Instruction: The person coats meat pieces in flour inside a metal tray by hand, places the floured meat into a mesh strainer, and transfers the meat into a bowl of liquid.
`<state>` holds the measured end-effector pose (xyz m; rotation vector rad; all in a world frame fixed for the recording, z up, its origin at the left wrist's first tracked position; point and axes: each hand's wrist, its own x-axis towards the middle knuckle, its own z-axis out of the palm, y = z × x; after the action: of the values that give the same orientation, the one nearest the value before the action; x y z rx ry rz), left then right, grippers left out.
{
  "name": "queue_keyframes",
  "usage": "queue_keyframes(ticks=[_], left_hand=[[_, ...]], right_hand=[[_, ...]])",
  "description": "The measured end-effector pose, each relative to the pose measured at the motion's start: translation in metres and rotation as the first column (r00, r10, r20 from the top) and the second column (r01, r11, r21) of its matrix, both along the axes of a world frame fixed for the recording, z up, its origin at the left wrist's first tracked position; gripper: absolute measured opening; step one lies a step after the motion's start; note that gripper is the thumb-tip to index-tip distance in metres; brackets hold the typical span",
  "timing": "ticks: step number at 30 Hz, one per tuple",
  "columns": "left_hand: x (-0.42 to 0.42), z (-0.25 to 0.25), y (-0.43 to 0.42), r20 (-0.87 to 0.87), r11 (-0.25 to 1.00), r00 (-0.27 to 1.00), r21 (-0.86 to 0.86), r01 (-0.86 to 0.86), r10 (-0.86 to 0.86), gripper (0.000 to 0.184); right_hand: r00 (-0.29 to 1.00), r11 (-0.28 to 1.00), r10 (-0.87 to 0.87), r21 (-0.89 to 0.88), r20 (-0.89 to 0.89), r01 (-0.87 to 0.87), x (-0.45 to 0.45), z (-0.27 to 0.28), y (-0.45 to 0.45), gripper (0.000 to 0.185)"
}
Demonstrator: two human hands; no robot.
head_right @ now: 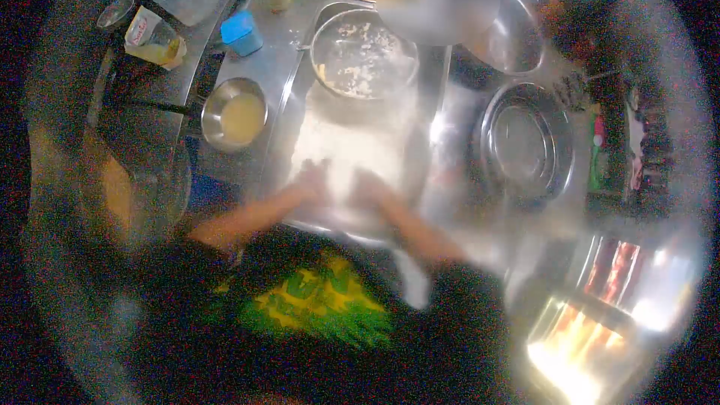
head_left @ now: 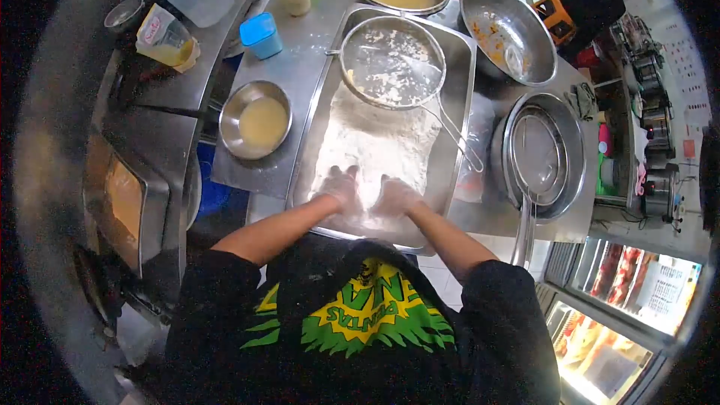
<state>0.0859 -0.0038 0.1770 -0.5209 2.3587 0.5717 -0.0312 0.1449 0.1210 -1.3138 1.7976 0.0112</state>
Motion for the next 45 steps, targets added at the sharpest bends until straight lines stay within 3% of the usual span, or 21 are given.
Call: queue_keyframes(ticks=[2, 4, 7, 11, 15, 17, 19, 20, 21, 22, 25, 26, 27, 29, 31, 36, 37, 40, 41, 43, 45], left_hand=[[-0.004, -0.035, -0.004, -0.119, 0.967, 0.96, 0.059, -0.246, 0.252, 0.066], [-0.01, -0.024, -0.017, -0.29, 0.915, 0.893, 0.32, -0.248, 0.343, 0.058], [-0.001, -0.049, -0.026, -0.455, 0.871, 0.774, 0.426, -0.245, 0.441, 0.048], [-0.003, 0.016, -0.032, -0.407, 0.887, 0.8, 0.333, -0.319, 0.441, 0.038], [-0.004, 0.044, -0.042, -0.378, 0.919, 0.84, 0.23, -0.321, 0.388, 0.044], [0.006, 0.054, -0.04, -0.342, 0.9, 0.847, 0.311, -0.306, 0.407, 0.053], [0.025, 0.057, -0.037, -0.479, 0.999, 0.876, 0.02, -0.049, 0.053, 0.076], [0.031, 0.06, -0.038, -0.478, 0.998, 0.876, 0.023, -0.055, 0.059, 0.076], [0.035, 0.063, -0.04, -0.423, 0.988, 0.905, 0.155, 0.019, 0.049, 0.083], [0.033, 0.067, -0.042, -0.374, 0.955, 0.927, 0.284, 0.088, 0.026, 0.091], [0.009, 0.083, -0.05, -0.125, 0.973, 0.981, 0.159, 0.169, -0.149, 0.065], [0.004, 0.087, -0.055, 0.022, 0.972, 0.976, 0.104, 0.212, -0.215, 0.054], [0.002, 0.077, -0.06, 0.02, 0.973, 0.977, 0.098, 0.211, -0.214, 0.054], [0.0, 0.031, -0.063, -0.375, 0.945, 0.873, -0.222, 0.241, -0.311, 0.041], [-0.004, 0.008, -0.057, -0.35, 0.953, 0.89, -0.184, 0.239, -0.291, 0.042], [-0.011, 0.005, -0.037, -0.07, 0.976, 0.976, -0.083, 0.202, -0.208, 0.049], [-0.013, 0.023, -0.028, -0.001, 0.969, 0.978, -0.133, 0.208, -0.21, 0.052], [-0.015, -0.063, -0.028, 0.065, 0.981, 0.982, -0.072, 0.182, -0.178, 0.049], [-0.015, -0.033, -0.029, 0.039, 0.996, 0.995, 0.016, 0.091, -0.092, 0.049], [-0.008, -0.022, -0.022, -0.075, 0.992, 0.997, 0.127, 0.013, -0.003, 0.052], [0.003, -0.133, -0.028, -0.28, 0.981, 0.944, 0.032, 0.191, -0.175, 0.062]], right_hand=[[0.981, 0.985, -0.173, 0.033, 0.089, 0.17, 0.002, 0.047, -0.017, 0.071], [0.941, 0.953, -0.299, 0.105, 0.159, 0.285, -0.004, 0.094, -0.027, 0.065], [0.895, 0.862, -0.444, -0.252, 0.043, 0.44, -0.01, 0.05, -0.004, 0.059], [0.827, 0.825, -0.561, -0.09, -0.018, 0.558, -0.028, 0.091, -0.014, 0.055], [0.916, 0.913, -0.393, 0.079, -0.082, 0.399, -0.037, 0.125, -0.039, 0.057], [0.997, 0.969, -0.075, -0.239, -0.032, 0.065, -0.043, 0.094, -0.027, 0.057], [0.999, 0.913, -0.034, -0.407, 0.011, 0.036, -0.044, 0.122, -0.033, 0.061], [0.999, 0.825, 0.005, -0.565, 0.049, 0.024, -0.046, 0.147, -0.038, 0.069], [0.932, 0.945, -0.305, -0.059, 0.198, 0.322, -0.038, 0.183, -0.058, 0.086], [0.933, 0.944, -0.306, -0.063, 0.191, 0.323, -0.036, 0.174, -0.065, 0.086], [0.953, 0.964, 0.119, -0.199, -0.277, -0.178, -0.019, 0.076, -0.072, 0.1], [0.921, 0.93, 0.092, -0.298, -0.377, -0.215, -0.003, 0.053, -0.073, 0.091], [0.932, 0.938, 0.066, -0.296, -0.357, -0.179, 0.009, 0.049, -0.073, 0.081], [0.938, 0.946, 0.041, -0.29, -0.344, -0.148, 0.018, 0.028, -0.071, 0.072], [0.957, 0.927, -0.289, -0.24, 0.032, 0.288, 0.018, 0.003, -0.068, 0.06], [0.964, 0.923, -0.216, -0.355, -0.156, 0.15, -0.01, 0.07, -0.041, 0.061], [0.989, 0.987, -0.093, -0.143, -0.115, 0.076, -0.02, 0.083, -0.041, 0.062], [0.998, 0.988, 0.061, -0.144, 0.029, -0.056, -0.038, 0.132, -0.044, 0.053], [0.996, 0.976, 0.075, -0.201, -0.043, -0.083, -0.05, 0.134, -0.043, 0.049], [0.952, 0.853, -0.279, -0.487, -0.125, 0.186, -0.074, 0.091, -0.038, 0.04], [0.814, 0.71, -0.512, -0.668, -0.274, 0.221, -0.099, 0.03, -0.034, 0.033]])
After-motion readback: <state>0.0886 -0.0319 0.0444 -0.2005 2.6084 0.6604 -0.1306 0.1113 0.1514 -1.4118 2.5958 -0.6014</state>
